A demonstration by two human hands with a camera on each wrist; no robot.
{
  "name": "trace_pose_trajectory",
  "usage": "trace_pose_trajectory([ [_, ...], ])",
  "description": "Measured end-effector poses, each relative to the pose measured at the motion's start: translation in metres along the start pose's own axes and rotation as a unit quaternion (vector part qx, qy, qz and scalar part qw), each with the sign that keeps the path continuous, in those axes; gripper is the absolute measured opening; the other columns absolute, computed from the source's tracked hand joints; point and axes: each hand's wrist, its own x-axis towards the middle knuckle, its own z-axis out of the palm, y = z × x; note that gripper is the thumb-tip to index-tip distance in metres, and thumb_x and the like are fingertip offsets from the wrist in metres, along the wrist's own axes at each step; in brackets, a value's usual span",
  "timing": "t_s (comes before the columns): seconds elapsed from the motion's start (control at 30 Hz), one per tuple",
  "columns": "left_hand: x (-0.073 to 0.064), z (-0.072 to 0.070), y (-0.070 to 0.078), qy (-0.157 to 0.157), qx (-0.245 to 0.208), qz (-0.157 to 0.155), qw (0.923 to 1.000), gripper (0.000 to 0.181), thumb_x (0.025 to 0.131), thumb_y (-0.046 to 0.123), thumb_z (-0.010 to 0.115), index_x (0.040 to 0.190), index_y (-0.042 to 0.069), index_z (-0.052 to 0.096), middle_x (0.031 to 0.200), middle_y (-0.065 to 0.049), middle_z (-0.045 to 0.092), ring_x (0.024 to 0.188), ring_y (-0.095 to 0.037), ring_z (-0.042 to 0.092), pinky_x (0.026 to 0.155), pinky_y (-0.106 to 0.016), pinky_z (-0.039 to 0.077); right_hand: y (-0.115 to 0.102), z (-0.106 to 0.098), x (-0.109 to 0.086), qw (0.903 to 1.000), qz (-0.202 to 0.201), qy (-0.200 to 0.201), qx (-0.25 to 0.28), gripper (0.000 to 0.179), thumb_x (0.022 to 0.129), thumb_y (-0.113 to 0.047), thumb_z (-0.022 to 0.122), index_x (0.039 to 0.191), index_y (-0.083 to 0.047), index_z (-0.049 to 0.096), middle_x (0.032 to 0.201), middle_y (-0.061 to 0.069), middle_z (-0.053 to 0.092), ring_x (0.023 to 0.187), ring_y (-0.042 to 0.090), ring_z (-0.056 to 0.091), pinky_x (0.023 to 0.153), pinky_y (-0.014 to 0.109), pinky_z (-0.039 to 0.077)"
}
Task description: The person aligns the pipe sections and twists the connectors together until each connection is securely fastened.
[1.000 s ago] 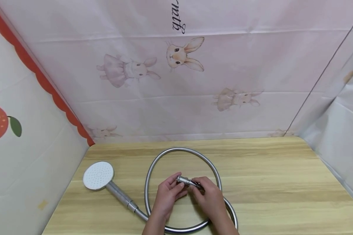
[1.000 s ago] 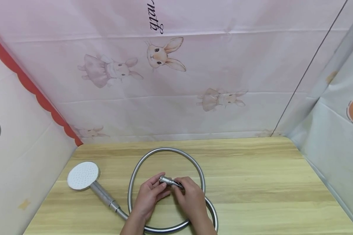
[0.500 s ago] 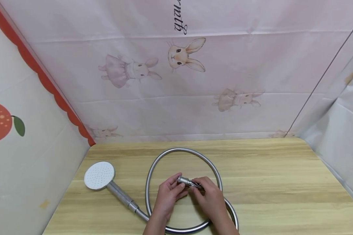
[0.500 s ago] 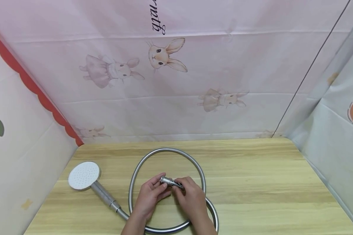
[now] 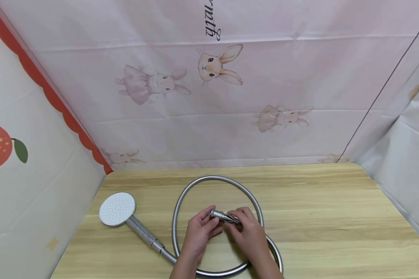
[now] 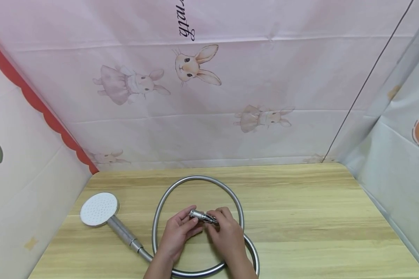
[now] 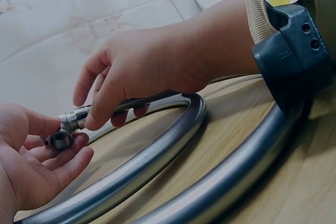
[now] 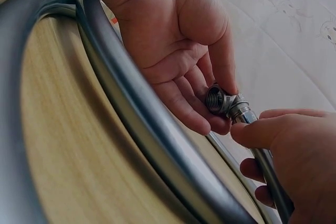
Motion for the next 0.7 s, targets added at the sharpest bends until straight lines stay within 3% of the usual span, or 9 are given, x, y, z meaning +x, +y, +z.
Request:
trace_pose_trajectory([
  [0.3, 0.0007, -0.0004, 0.0009, 0.003, 0.0, -0.006, 1.0, 0.055, 0.093, 0.002, 0.063, 0.143, -0.005, 0.043, 0.138, -0.027, 0.054, 0.108, -0.021, 0.067, 0.09, -0.038, 0.058, 0.0004, -0.001, -0.0002, 0.9998, 0.008, -0.009, 0.013, 0.02, 0.082, -0.018, 0.08, 0.101, -0.02, 0.072, 0.095, -0.011, 0.07, 0.091, 0.005, 0.067, 0.079, 0.029, 0.058],
  [0.5, 0.0001, 0.0004, 0.0018, 0.006, 0.003, -0.007, 1.0, 0.054, 0.093, 0.002, 0.063, 0.143, -0.004, 0.043, 0.139, -0.026, 0.054, 0.11, -0.023, 0.067, 0.09, -0.038, 0.058, -0.0007, -0.0016, 0.0007, 0.9992, 0.026, -0.021, 0.024, 0.028, 0.078, -0.019, 0.084, 0.103, -0.021, 0.072, 0.106, -0.011, 0.066, 0.098, 0.005, 0.065, 0.084, 0.028, 0.058],
  [0.7, -0.0002, 0.0009, 0.0017, 0.005, -0.004, -0.006, 1.0, 0.055, 0.093, 0.001, 0.062, 0.144, -0.005, 0.042, 0.138, -0.027, 0.054, 0.108, -0.021, 0.067, 0.09, -0.039, 0.058, -0.0001, -0.0001, 0.001, 0.9994, 0.018, -0.018, 0.022, 0.029, 0.075, -0.015, 0.086, 0.097, -0.024, 0.072, 0.1, -0.017, 0.065, 0.094, 0.001, 0.065, 0.081, 0.023, 0.058],
])
